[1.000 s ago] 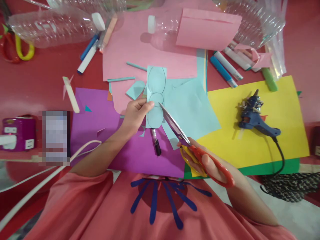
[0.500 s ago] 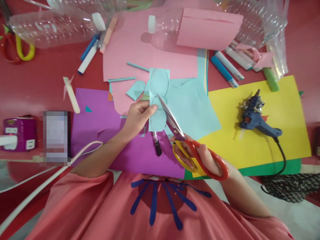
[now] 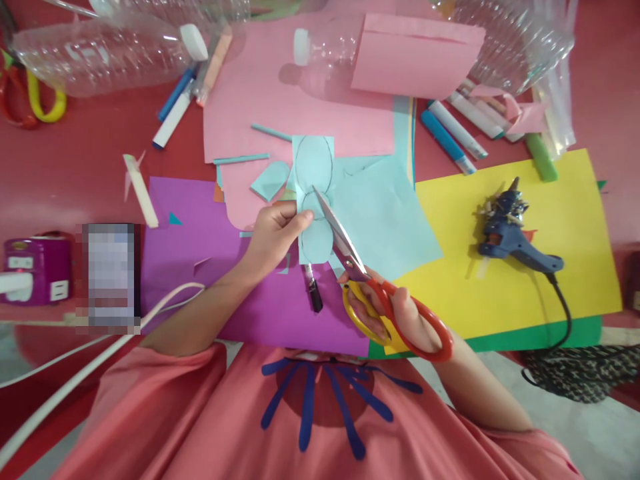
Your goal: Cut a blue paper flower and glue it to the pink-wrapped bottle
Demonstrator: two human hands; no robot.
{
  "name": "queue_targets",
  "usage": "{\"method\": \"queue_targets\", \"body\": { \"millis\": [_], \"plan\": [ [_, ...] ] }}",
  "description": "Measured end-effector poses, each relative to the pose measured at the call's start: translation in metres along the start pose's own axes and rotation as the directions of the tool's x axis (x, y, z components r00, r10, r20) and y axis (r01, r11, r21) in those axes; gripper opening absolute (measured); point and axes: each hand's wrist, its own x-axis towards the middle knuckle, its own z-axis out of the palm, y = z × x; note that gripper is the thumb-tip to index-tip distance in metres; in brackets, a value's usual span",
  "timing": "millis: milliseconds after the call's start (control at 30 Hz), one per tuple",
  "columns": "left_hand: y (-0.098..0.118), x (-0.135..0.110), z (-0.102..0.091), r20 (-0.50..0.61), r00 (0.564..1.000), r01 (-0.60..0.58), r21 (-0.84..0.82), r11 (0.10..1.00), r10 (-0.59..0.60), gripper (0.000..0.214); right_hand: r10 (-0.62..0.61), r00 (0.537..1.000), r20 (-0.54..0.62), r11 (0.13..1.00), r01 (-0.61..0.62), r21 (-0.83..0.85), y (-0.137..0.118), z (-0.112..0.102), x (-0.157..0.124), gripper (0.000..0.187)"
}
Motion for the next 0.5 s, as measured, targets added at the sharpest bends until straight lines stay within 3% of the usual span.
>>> {"method": "queue_targets", "body": {
  "millis": [500],
  "plan": [
    [-0.0023, 0.0001, 0.0004, 0.018, 0.999, -0.035, -0.017, 0.999, 0.035, 0.051, -0.020, 1.000, 0.000, 1.000, 0.020, -0.005, -0.0003, 0.0016, 0.0001, 0.066]
  ]
}}
